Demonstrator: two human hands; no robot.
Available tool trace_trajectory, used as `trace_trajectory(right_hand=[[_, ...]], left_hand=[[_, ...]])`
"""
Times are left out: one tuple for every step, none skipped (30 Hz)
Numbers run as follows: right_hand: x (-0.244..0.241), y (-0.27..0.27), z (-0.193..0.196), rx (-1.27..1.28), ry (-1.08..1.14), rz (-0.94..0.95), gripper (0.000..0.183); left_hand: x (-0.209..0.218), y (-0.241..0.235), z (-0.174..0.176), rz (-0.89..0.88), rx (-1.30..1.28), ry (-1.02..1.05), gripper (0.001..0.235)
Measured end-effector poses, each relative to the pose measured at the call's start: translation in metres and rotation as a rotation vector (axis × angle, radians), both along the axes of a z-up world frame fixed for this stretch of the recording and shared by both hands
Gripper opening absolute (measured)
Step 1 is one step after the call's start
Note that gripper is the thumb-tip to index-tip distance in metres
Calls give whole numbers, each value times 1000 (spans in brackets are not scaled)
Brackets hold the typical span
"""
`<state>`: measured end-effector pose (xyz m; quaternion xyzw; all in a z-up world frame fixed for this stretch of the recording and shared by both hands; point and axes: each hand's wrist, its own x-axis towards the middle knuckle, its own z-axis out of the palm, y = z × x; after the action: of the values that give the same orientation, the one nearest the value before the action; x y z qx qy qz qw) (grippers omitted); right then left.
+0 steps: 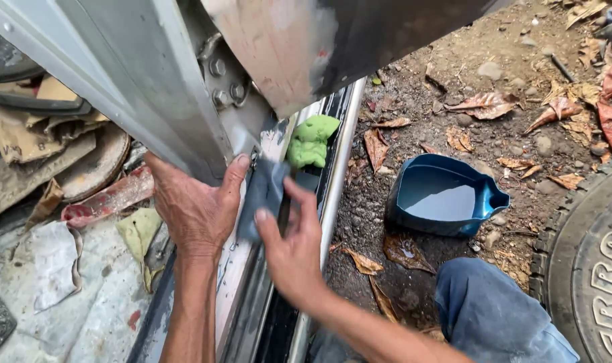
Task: The person sands a metal frame using a sanding block and a green cloth, occasionally dipping the cloth into a blue container of water. The person wipes the sanded area with the cloth and continues sanding along the frame's edge.
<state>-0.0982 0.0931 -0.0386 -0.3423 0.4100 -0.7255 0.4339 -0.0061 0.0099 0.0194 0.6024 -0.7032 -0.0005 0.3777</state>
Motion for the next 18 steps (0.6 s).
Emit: trace_trajectory(right_hand=[[-8,-19,4,5,-2,-2,56],[-16,-37,7,23,149,-104,55],[-23,-55,10,42,301,-206,55],[-19,-45,10,36,305,-193,55],[-17,-36,11,-6,265,-138,53],[-16,-30,14,-47,223,-100,51],[-11,-18,11,-52,225,-105,51],[-6,-7,7,-16,134,-33,53],[-1,3,2,20,44,39,56],[-8,-15,5,32,38,39,56],[-14,-33,7,26,151,-76,53],[-21,-53,9,11,269,-188,51],[-18,-47,7,15,270,-185,51],[-16,-42,5,-15,253,-178,52],[-14,-37,5,-44,237,-172,53],[-9,-23,4,-53,239,-178,53],[-4,-9,3,-8,152,-82,58],[3,9,-1,44,61,21,63]], left_hand=[[0,-3,-1,-2,5,-2,86],[1,-4,-4,3,-17,-20,89],[3,-4,-5,7,-39,-37,92],[4,-3,-7,20,-41,-34,92],[6,-3,-8,32,-38,-39,90],[3,-8,-6,26,-38,-46,88],[3,-5,-4,22,-44,-43,88],[1,-3,-2,25,-11,-15,84],[0,-1,-1,26,22,13,81],[1,-2,-2,26,35,7,81],[3,-3,-4,19,4,-5,84],[3,-5,-5,14,-36,-11,87],[4,-4,-7,17,-32,-11,87],[4,-4,-7,27,-18,-28,86],[4,-4,-7,38,-5,-44,85],[2,-3,-3,33,-14,-42,85],[0,-2,0,18,-12,-5,84],[1,4,1,10,-4,28,84]])
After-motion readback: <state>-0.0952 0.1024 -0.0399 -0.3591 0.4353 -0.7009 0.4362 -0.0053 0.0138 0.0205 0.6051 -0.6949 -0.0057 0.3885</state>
